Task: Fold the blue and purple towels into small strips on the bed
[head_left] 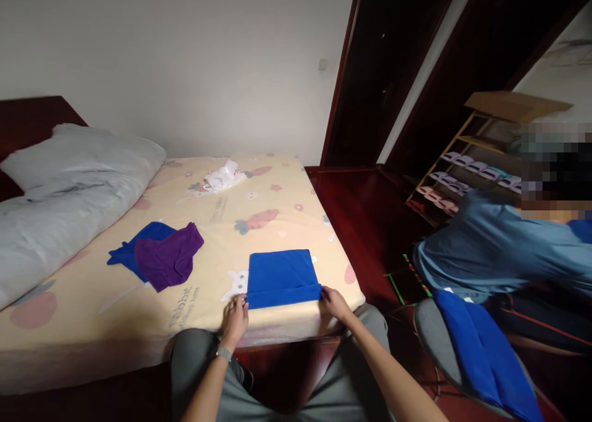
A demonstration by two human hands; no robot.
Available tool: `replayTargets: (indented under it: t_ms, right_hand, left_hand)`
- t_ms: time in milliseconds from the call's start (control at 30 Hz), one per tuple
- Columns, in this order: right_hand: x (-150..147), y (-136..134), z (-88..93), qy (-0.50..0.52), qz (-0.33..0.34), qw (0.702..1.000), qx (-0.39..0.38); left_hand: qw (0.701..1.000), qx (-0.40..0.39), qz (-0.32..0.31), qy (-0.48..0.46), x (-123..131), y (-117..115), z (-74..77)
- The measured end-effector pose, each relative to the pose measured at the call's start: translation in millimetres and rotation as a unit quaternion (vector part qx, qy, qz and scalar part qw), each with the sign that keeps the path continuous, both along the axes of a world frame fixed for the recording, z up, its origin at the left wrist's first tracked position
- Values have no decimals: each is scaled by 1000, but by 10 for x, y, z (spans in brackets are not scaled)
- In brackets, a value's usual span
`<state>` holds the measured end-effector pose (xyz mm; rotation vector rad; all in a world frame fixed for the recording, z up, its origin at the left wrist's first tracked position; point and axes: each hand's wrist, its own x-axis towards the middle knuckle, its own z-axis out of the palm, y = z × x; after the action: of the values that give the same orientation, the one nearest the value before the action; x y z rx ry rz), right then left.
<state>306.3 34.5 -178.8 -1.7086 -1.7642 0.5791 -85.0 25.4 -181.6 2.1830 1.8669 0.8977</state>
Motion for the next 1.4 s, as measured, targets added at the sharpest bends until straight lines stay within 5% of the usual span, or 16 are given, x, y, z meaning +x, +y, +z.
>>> replayTargets:
  t_ms: [300,533,667,767,867,933,1033,1200,1400]
  right_hand:
    - [-131,-76,-73,-48,-53,997,-15]
    - [-185,-46,63,-202,-39,978,-15]
    - [-281,-123,142,-218,-65,973,34]
    - [-432,-185,251,-193,-57,976,89]
    - [-716,-221,310,-158,44,980,116]
    - [-918,-237,269,-156,106,975,117]
    - [-1061,-252,108,-177,126,971,104]
    - [-812,-262,-115,-185,77,975,94]
    - [-590,-257,-153,-166,85,977,100]
  left_hand:
    - [997,5,52,-48,126,-95,50]
    - [986,-64,66,142,155,-114,236]
    - [979,1,50,199,201,-127,318]
    - [984,61,6,168,352,-158,386]
    - [980,52,-117,150,603,-151,433]
    - [972,29,-177,148,731,-116,411]
    - [973,8,-177,150,725,-54,289]
    - [979,3,-135,156,362,-24,79]
    - [979,5,-126,158,145,-40,54]
